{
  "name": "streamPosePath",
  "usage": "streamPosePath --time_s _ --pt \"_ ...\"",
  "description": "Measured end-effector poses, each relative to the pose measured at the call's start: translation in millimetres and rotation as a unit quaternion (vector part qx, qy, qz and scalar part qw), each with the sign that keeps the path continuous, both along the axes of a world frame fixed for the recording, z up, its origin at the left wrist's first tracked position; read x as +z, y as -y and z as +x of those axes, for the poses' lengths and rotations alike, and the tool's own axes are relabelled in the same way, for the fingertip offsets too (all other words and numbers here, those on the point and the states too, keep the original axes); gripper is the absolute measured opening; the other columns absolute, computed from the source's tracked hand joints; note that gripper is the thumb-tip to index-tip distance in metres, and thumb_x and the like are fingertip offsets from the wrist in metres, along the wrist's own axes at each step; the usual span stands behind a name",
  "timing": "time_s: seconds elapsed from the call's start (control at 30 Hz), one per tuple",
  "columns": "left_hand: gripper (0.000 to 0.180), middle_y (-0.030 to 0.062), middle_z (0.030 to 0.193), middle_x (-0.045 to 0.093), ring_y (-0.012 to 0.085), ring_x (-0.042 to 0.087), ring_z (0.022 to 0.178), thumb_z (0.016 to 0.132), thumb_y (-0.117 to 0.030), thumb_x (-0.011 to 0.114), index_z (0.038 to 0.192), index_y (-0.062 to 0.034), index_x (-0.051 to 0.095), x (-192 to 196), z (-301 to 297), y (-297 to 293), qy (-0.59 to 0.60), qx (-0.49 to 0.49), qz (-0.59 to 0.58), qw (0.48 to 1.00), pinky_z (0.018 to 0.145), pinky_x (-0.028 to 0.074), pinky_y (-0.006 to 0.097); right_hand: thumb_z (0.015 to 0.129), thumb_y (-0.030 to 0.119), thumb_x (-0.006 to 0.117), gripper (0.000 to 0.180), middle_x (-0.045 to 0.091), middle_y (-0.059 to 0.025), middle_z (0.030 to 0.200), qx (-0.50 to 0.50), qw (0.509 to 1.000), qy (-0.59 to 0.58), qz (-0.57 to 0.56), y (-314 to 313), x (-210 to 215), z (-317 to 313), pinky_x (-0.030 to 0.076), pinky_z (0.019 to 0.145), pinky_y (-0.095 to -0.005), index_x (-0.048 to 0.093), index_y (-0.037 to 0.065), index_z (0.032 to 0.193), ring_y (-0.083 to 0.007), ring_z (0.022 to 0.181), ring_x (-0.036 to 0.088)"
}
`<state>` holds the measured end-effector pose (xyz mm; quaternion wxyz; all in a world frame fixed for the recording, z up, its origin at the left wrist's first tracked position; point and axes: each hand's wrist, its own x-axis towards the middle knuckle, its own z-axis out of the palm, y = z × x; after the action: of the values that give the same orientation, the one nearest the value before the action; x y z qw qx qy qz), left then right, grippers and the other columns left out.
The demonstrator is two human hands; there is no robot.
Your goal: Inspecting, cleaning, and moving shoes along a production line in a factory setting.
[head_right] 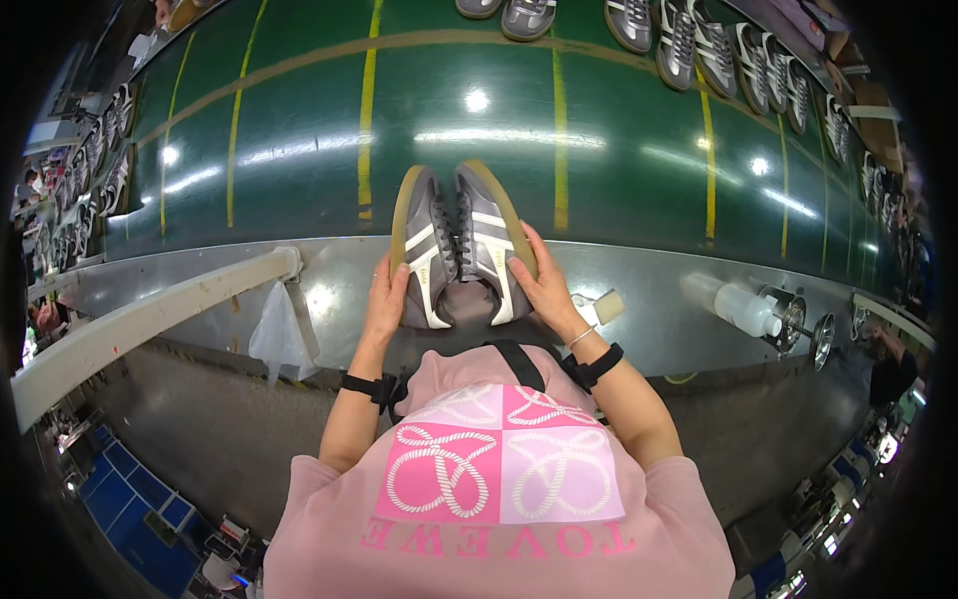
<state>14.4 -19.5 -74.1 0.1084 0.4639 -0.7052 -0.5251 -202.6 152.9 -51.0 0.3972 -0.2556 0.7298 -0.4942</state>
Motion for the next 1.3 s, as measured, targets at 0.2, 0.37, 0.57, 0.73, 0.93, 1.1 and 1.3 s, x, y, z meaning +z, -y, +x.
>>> streamPosePath --time_s 0.2,0.37,0.57,0.73,0.93,1.1,1.3 --pt "0.057 0.0169 0.133 0.053 0.0259 0.051 0.122 0.1 -0.039 0.048 0.14 0.0011 0.042 12.5 -8.8 4.7 -0.061 0.047 0.178 0.981 0.101 0.042 0.037 0.099 0.027 0.056 0.058 0.05 -0.0088 0.141 -0.026 0.986 0.164 0.011 2.4 6.9 -13.1 0.041 0.102 -0.0306 0.03 0.017 0.151 -0.0198 0.127 0.049" --pt "0.053 0.0119 0.134 0.054 0.0224 0.053 0.121 0.103 -0.04 0.043 0.139 -0.0017 0.043 41.6 -28.5 -8.6 -0.195 0.137 0.441 0.865 0.103 0.042 0.036 0.104 0.035 0.044 0.051 0.055 -0.0092 0.135 -0.111 0.869 0.471 -0.102 2.7 28.5 -12.6 0.042 0.106 -0.0322 0.037 0.008 0.146 -0.0167 0.124 0.052" --pt "0.057 0.0095 0.138 0.052 0.0229 0.053 0.124 0.102 -0.048 0.038 0.139 -0.0046 0.042 62.7 -50.2 -22.8 -0.336 0.154 0.562 0.74 0.104 0.045 0.04 0.106 0.033 0.034 0.044 0.055 -0.0118 0.135 -0.152 0.82 0.544 -0.09 8.0 41.7 -11.0 0.048 0.103 -0.0368 0.045 0.002 0.135 -0.0217 0.12 0.057" --pt "0.058 0.009 0.138 0.052 0.023 0.054 0.124 0.102 -0.048 0.037 0.14 -0.0048 0.042 71.5 -53.7 -16.5 -0.313 0.146 0.545 0.764 0.103 0.046 0.039 0.105 0.041 0.033 0.051 0.054 -0.0105 0.137 -0.137 0.833 0.528 -0.091 9.7 42.1 -13.7 0.044 0.106 -0.0354 0.044 0.002 0.137 -0.0201 0.124 0.054" --pt "0.056 0.0096 0.138 0.052 0.0233 0.053 0.124 0.104 -0.046 0.033 0.141 -0.0043 0.041 70.8 -56.3 -17.3 -0.292 0.147 0.539 0.776 0.103 0.046 0.039 0.105 0.042 0.032 0.054 0.053 -0.0106 0.137 -0.132 0.843 0.517 -0.07 11.6 45.0 -17.0 0.043 0.107 -0.0355 0.044 0.001 0.137 -0.0205 0.124 0.054" --pt "0.056 0.0112 0.139 0.05 0.0239 0.051 0.127 0.104 -0.045 0.031 0.141 -0.0036 0.04 77.9 -63.2 -6.6 -0.299 0.125 0.492 0.808 0.106 0.043 0.04 0.105 0.04 0.033 0.051 0.051 -0.0076 0.139 -0.084 0.863 0.486 -0.106 27.0 58.7 -33.7 0.048 0.103 -0.0346 0.037 0.007 0.144 -0.0182 0.122 0.055" --pt "0.057 0.0085 0.131 0.058 0.0226 0.057 0.118 0.103 -0.048 0.037 0.14 -0.0047 0.044 61.0 -88.3 60.1 -0.372 0.074 0.434 0.817 0.101 0.046 0.037 0.105 0.041 0.04 0.057 0.049 -0.0027 0.14 -0.011 0.936 0.318 -0.149 82.5 47.1 -73.6 0.044 0.096 -0.029 0.027 0.012 0.152 -0.0107 0.123 0.048"
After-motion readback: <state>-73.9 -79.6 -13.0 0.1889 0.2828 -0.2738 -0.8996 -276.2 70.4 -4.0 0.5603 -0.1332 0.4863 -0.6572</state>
